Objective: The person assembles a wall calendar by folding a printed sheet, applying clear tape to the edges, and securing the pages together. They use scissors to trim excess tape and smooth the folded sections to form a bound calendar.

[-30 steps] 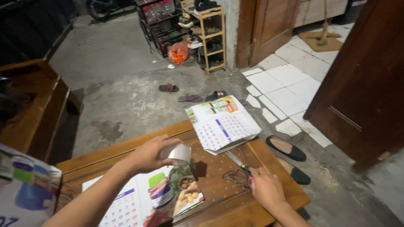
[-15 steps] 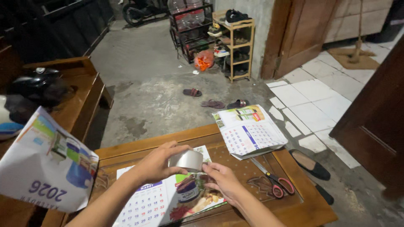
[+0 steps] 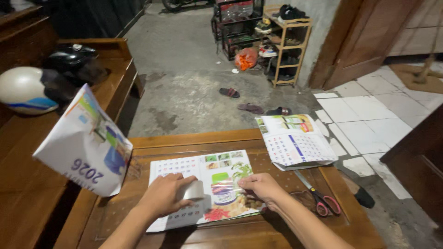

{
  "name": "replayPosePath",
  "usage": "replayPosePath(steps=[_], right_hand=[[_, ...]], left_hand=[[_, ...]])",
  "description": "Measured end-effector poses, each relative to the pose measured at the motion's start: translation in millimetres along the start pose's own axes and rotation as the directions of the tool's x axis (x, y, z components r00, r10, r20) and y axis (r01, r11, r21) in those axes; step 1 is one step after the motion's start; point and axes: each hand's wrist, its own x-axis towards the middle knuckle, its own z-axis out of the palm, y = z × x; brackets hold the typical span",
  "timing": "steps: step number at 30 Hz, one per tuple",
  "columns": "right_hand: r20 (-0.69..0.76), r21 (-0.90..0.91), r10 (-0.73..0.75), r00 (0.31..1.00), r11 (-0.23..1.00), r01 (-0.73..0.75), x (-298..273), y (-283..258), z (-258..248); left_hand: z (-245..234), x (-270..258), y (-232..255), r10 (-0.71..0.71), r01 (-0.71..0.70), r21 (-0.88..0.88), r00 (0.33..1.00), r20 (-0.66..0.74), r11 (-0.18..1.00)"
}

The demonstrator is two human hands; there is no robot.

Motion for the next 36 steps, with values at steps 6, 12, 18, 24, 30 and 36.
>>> replayPosePath(steps=[6, 12, 18, 24, 30, 36], right_hand=[[0.049, -0.121, -0.158, 0.986, 0.979, 0.163, 25.1, -6.7, 48.3], [0.091, -0.263, -0.229, 0.969, 0.933, 0.245, 16.4, -41.3, 115.5], [0.180, -0.542, -0.363, 0.914, 0.740, 0.400, -11.8, -98.1, 169.3], [0.102, -0.624, -0.352, 0.931, 0.706, 0.335, -44.0, -135.5, 202.2], [0.038, -0.782, -0.545, 0.837, 0.505, 0.365, -30.5, -133.4, 171.3], [-0.087, -0.910, -0.724, 0.684, 0.337, 0.241, -27.2, -53.8, -30.7]], left_hand=[[-8.4, -17.0, -26.1, -0.165, 0.135, 0.261, 0.982, 0.095, 0.956], [14.1, -34.0, -42.0, -0.256, 0.252, 0.153, 0.967, 0.010, 0.956], [11.4, -29.9, -6.7, -0.307, 0.223, -0.232, 0.843, -0.441, 0.947], [14.8, -6.6, 29.0, -0.534, 0.134, -0.574, 0.577, -0.618, 0.808], [6.6, 18.1, 22.4, -0.528, 0.115, -0.618, 0.651, -0.545, 0.778], [-5.4, 29.4, 24.4, -0.595, 0.115, -0.713, 0.651, -0.471, 0.691]])
